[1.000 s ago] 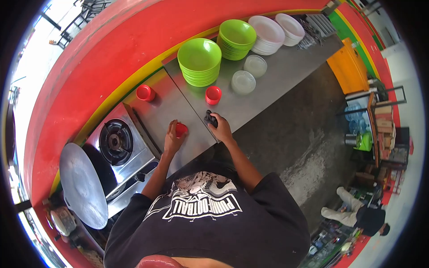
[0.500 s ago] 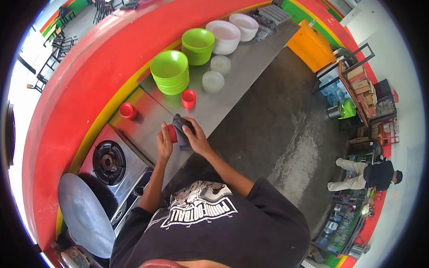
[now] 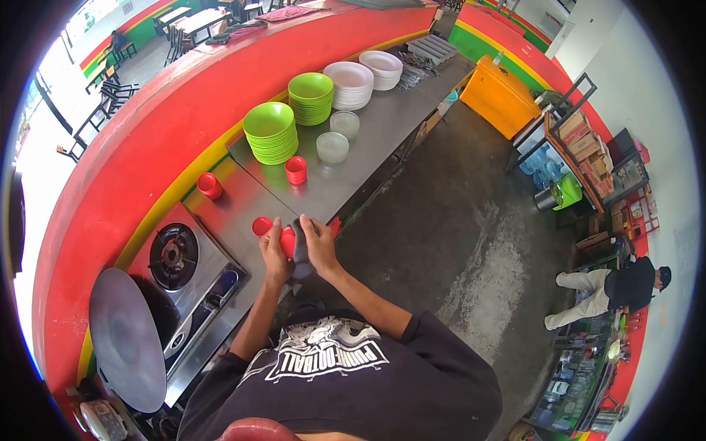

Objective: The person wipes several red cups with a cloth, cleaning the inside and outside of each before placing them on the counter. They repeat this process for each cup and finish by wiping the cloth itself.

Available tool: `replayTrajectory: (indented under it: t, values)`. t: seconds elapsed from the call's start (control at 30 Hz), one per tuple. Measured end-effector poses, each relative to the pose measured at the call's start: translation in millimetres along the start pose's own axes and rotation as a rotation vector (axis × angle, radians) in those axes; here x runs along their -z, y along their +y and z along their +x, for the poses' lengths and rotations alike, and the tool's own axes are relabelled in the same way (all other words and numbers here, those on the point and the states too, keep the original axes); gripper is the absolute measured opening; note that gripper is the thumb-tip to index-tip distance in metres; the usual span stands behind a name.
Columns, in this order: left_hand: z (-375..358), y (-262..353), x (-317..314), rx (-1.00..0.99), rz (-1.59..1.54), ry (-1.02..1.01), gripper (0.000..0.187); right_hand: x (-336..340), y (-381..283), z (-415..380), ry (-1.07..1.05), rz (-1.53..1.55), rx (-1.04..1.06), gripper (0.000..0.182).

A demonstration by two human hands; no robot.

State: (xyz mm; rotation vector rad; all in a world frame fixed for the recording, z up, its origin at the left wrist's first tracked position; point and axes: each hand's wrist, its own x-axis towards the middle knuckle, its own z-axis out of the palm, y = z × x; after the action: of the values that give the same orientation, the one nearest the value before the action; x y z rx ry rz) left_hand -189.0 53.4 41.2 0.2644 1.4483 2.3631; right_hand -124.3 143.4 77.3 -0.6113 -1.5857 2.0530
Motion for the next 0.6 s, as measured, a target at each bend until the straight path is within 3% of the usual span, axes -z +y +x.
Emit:
replayTrajectory:
  t: [0.13,0.27,0.3,0.37,0.43,0.6]
  values:
    - [-45.6,6.2,12.1,0.147,0.346,-0.29,0.052,38.1,16.7,-52.3,-0.116,-0.049,-0.143,0.038]
    - [-98.3,-0.2,23.2,0.208,0.483,-0.244,0.053,51.5,32.5,-96.3,-0.085,-0.043,-0.17,0.038]
    - [-109.0,-16.0,33.3,0.092,0.489,-0.194,0.056,54.0,37.9,-105.6,-0.029,0.009,-0.182,0.038]
    - [-141.3,-9.3,19.3,0.121,0.406,-0.066,0.057,55.1,39.5,-123.9,0.107,0.128,-0.216,0.039]
    - [-167.0,-24.8,9.8,0.079,0.339,-0.009,0.057,68.5,44.8,-140.2,0.045,0.079,-0.244,0.04]
    - [-182.5,-2.0,12.0,0.243,0.539,-0.348,0.057,102.7,41.7,-171.7,-0.195,-0.105,-0.498,0.051]
